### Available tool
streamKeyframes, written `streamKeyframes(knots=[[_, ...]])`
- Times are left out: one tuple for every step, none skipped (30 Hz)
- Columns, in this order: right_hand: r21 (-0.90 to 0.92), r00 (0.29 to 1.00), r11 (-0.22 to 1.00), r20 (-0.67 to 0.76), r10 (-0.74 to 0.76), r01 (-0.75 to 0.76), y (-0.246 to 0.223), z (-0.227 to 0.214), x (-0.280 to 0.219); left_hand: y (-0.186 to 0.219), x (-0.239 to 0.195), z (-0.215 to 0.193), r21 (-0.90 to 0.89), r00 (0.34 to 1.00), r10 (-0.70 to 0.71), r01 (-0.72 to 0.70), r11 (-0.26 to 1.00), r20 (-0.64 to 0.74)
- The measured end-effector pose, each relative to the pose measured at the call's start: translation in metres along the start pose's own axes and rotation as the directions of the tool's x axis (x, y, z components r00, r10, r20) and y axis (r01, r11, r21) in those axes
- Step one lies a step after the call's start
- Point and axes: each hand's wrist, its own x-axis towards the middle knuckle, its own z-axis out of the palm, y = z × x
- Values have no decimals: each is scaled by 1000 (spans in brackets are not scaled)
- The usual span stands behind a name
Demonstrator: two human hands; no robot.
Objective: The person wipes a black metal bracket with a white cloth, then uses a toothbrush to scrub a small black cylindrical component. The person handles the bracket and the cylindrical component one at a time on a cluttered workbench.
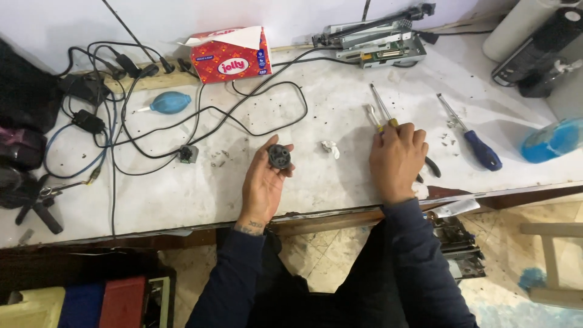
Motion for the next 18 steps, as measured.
streamKeyframes(knots=[[-42,998,999,59,17,-14,-1,4,-2,-1,1,-2,10,1000,7,-6,1000,-25],[-43,998,999,59,15,-12,0,4,-1,-1,2,0,8,1000,7,-7,1000,-26],[-60,998,998,62,16,-12,-1,5,-2,0,2,1,15,999,2,-2,1000,-37],[-78,998,997,66,17,-11,-2,5,-2,1,2,2,22,999,-2,3,1000,-49],[-69,998,998,69,11,-7,-2,1,-3,0,1,1,26,998,3,-1,1000,-57],[48,998,999,64,-21,18,-1,-2,-4,-1,1,-1,20,998,-18,20,1000,-54],[162,997,986,54,-54,44,0,-6,-4,-3,2,-1,13,998,-39,39,999,-51],[169,997,984,55,-60,50,-15,-24,-1,-1,3,1,14,998,-33,33,999,-58],[432,977,898,212,-13,-82,-28,-44,0,-1,4,3,26,995,-55,57,998,-88],[634,929,735,370,-13,-242,-41,-64,1,0,4,6,36,990,-77,82,996,-119],[635,929,735,370,-15,-241,-54,-72,-4,-3,9,6,36,990,-76,81,996,-121],[720,896,624,439,-72,-303,-67,-81,-9,-6,12,6,102,986,-46,63,993,-159],[782,858,502,494,-139,-370,-80,-91,-14,-9,16,7,168,981,-14,48,985,-195],[782,858,502,495,-140,-369,-87,-89,-20,-7,22,15,167,981,-14,47,985,-196],[811,849,422,505,-156,-405,-95,-88,-25,-4,26,22,271,976,29,31,962,-216],[833,841,338,513,-172,-439,-102,-88,-31,-2,31,29,372,970,74,18,928,-231],[835,843,336,510,-173,-436,-106,-90,-29,-7,39,28,375,970,77,14,927,-229],[813,823,334,547,-153,-478,-109,-93,-27,-13,46,28,410,962,124,-14,912,-243]])
